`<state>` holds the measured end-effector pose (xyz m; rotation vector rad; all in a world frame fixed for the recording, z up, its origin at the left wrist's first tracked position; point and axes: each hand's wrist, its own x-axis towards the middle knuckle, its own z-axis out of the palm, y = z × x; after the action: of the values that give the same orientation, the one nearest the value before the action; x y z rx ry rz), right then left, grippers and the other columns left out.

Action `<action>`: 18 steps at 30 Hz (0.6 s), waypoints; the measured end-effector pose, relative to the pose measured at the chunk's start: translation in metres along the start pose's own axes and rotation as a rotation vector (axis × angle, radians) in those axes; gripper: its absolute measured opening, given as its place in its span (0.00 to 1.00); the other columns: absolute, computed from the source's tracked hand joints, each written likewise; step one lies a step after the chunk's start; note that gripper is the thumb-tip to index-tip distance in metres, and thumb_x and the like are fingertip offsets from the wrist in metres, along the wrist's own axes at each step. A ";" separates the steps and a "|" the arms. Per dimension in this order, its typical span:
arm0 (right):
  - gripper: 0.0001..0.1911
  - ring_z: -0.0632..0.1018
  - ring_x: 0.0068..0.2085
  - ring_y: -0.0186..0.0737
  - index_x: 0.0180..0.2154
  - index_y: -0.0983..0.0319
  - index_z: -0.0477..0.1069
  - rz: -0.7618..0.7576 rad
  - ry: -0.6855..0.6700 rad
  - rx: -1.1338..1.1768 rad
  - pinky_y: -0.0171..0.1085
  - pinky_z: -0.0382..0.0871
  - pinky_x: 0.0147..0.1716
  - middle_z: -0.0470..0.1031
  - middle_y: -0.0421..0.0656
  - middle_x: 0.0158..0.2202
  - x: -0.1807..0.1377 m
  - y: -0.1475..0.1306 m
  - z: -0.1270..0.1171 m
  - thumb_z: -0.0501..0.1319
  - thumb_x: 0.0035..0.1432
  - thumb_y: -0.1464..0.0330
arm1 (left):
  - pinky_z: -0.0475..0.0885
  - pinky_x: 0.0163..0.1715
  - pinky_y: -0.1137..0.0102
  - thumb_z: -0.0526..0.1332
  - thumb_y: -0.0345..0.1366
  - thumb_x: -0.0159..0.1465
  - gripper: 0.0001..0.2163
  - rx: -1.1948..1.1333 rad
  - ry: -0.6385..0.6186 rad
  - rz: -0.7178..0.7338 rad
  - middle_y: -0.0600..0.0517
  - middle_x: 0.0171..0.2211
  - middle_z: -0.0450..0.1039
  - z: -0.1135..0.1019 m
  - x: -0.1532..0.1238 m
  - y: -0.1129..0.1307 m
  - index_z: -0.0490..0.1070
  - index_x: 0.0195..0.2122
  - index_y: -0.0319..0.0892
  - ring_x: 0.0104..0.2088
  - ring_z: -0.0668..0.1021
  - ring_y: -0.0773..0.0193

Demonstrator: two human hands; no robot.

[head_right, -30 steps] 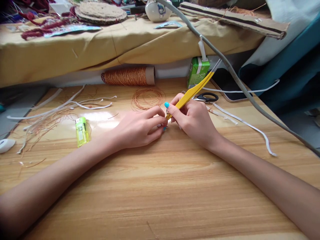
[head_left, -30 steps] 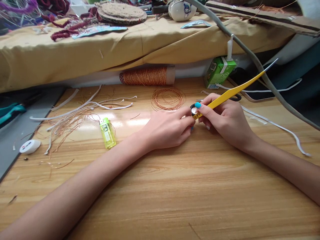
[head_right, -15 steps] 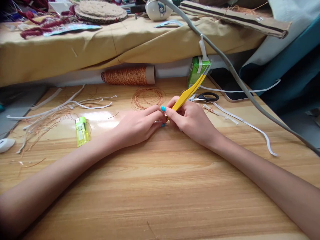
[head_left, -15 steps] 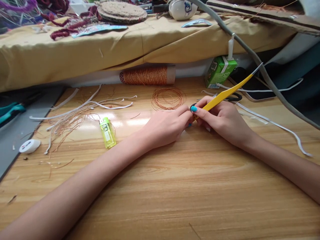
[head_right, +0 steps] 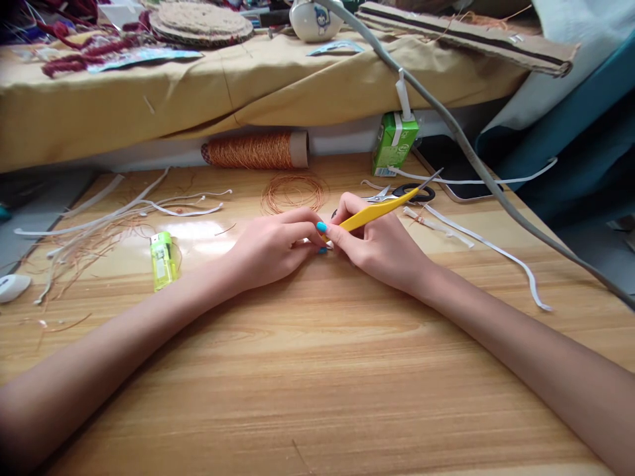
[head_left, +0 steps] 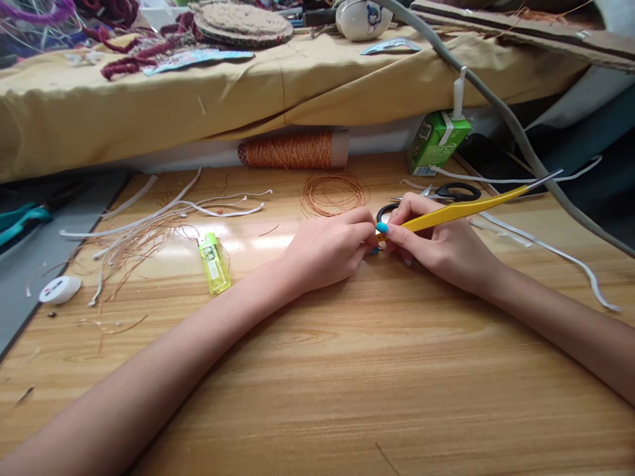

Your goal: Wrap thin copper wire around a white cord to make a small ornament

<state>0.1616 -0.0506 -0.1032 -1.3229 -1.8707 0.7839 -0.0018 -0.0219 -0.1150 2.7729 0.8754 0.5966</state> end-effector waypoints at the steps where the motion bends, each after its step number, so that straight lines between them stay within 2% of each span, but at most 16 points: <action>1: 0.13 0.65 0.19 0.28 0.24 0.61 0.59 -0.012 0.004 -0.017 0.31 0.55 0.18 0.64 0.36 0.18 0.000 0.000 0.000 0.55 0.50 0.59 | 0.65 0.28 0.74 0.48 0.34 0.59 0.10 -0.005 0.004 0.001 0.51 0.36 0.68 0.000 0.000 0.000 0.67 0.32 0.41 0.32 0.72 0.68; 7: 0.12 0.64 0.21 0.30 0.24 0.61 0.59 -0.047 0.038 -0.102 0.32 0.55 0.20 0.63 0.36 0.19 -0.001 0.001 0.001 0.55 0.50 0.60 | 0.65 0.28 0.73 0.46 0.35 0.60 0.11 0.007 -0.018 0.003 0.50 0.38 0.66 -0.001 0.000 0.001 0.66 0.35 0.41 0.33 0.72 0.68; 15: 0.15 0.64 0.21 0.30 0.22 0.62 0.61 -0.050 0.044 -0.099 0.33 0.55 0.20 0.62 0.37 0.18 0.001 -0.001 -0.002 0.54 0.51 0.58 | 0.61 0.21 0.74 0.46 0.37 0.60 0.11 0.125 -0.113 0.004 0.48 0.39 0.64 -0.007 0.001 0.008 0.64 0.37 0.39 0.27 0.70 0.70; 18: 0.16 0.65 0.23 0.30 0.21 0.61 0.61 -0.061 0.113 -0.048 0.33 0.57 0.22 0.63 0.38 0.21 -0.001 -0.002 -0.002 0.51 0.53 0.57 | 0.60 0.20 0.75 0.46 0.39 0.60 0.11 0.143 -0.113 0.038 0.49 0.39 0.64 -0.008 0.001 0.009 0.63 0.37 0.40 0.26 0.70 0.70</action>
<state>0.1627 -0.0515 -0.1005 -1.3053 -1.8411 0.6235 0.0001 -0.0278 -0.1052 2.9233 0.8753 0.3928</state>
